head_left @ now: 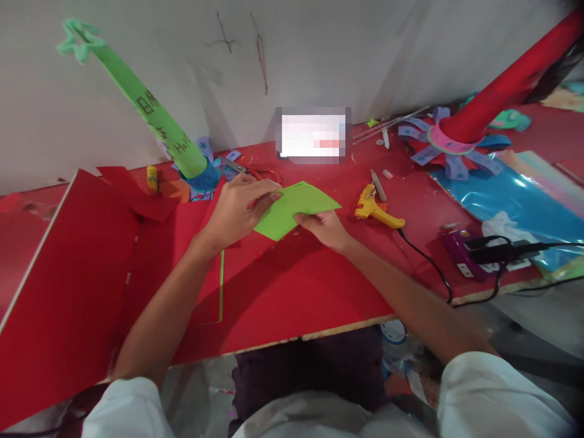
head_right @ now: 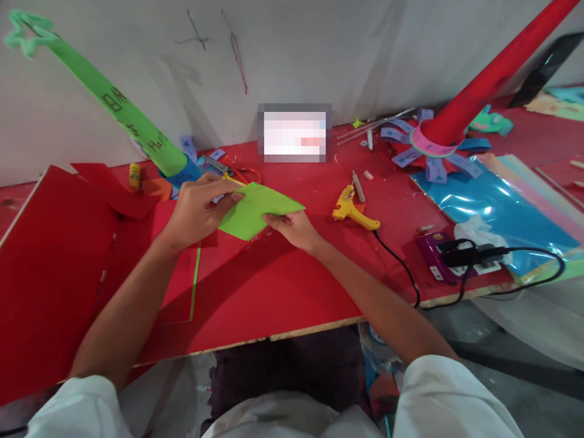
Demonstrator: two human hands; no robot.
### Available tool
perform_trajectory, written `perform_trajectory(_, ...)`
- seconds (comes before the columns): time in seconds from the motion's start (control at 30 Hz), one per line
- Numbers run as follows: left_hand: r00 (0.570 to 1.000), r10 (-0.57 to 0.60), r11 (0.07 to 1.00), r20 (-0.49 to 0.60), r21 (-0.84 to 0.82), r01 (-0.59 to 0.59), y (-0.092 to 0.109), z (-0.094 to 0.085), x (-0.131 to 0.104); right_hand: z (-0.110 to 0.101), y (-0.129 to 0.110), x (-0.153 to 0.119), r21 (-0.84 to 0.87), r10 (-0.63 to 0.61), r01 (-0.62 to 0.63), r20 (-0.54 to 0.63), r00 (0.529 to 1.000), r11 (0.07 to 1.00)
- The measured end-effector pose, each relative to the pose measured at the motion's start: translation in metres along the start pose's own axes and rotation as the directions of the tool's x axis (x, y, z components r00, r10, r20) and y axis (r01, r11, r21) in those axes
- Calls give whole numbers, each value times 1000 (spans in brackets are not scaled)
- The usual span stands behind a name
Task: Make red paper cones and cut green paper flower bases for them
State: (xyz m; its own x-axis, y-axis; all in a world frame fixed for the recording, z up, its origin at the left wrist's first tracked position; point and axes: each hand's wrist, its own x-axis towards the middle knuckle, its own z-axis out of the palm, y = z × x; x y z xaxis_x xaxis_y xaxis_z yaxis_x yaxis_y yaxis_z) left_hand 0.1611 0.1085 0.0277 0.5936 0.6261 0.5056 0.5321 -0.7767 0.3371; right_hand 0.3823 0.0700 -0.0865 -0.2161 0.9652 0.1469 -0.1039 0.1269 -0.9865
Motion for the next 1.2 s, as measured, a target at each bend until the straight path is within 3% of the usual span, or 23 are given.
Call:
perform_trajectory(0.2,998,-27,998,-53,52,30,-4,4,0,3,-7,0,89,49,-50,16,999,995)
perform_trajectory(0.4,999,-43,999,-8,-29,43,1,5,0,4,-7,-1,86,58,-59,18,998,994)
perform_trajectory(0.6,994,-89,996,-67,-6,89,0,4,1,3,-10,-2,39,110,-117,164,980,992)
perform_trajectory(0.8,990,-113,994,-90,1,113,0,7,1,-3,-9,1,-192,64,-49,73,995,980)
perform_trajectory(1.03,982,-147,989,-116,0,148,-1,1,2,4,-8,-1,-79,101,-95,89,991,992)
perform_trajectory(1.2,987,-112,994,-118,-13,112,-2,12,0,1,-5,-1,-176,41,-39,8,999,984)
